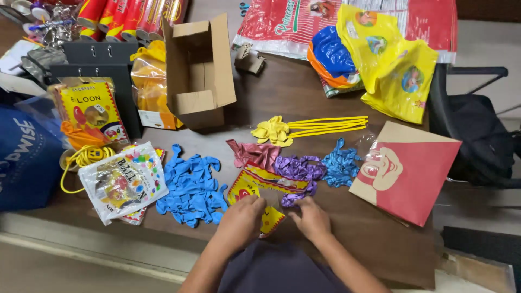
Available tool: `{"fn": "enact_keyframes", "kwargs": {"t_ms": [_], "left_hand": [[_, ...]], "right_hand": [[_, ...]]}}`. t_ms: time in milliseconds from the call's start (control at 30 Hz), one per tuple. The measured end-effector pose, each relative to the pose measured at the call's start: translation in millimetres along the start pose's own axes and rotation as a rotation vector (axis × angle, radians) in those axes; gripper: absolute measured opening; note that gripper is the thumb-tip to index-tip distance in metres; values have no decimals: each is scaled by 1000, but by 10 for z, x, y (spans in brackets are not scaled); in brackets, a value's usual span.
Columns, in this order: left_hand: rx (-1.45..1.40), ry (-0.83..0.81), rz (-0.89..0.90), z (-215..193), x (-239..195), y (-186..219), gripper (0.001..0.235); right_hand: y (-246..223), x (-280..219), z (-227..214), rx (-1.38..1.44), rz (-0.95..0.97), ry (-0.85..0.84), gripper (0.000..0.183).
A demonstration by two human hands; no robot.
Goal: The person sorts various party supplies on a table, including orange, blue, and purple balloons, along with yellow sticks and packaged items. They place orange balloons into a clear plastic bag and then proceed to arrange purple balloons on a yellow package.
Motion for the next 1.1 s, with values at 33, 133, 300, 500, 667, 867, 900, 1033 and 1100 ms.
{"fn": "enact_keyframes", "kwargs": {"t_ms": [33,133,300,500,667,867,900,1033,1100], "left_hand": [[1,6,-1,0,25,8,11],[-24,-6,-10,8,48,40,10],[-15,-45,57,-14,118,69,11],[-3,-48,198,30,159,-71,9],[3,-137,288,73,203,-147,12],[-43,-172,437,123,162,-140,17],[-38,-170,469,125,169,-127,16],[-119,-124,495,118,115,-111,29],[-97,-181,512,159,74,-122,18]], "right_hand": [[6,16,7,-2,-6,1,44],[80,4,96,-78,-59,34,36],[291,161,330,-253,5,-26,17],[172,50,-76,169,185,-15,13],[-407,-212,-1019,519,359,26,11],[-1030,-322,-1074,831,345,-19,9],[-1117,-298,-1001,834,334,-65,10],[-1375,-279,-959,362,249,3,8],[-1392,-276,-870,175,249,-147,8]]}}
Point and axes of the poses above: each hand's wrist, its own x-axis towards the middle knuckle, its own z-axis out of the palm, y = z × x, the point moved 5 cm from there along x, towards the middle knuckle, and after that the axes turned 9 degrees about z, right-handed, at the moved point
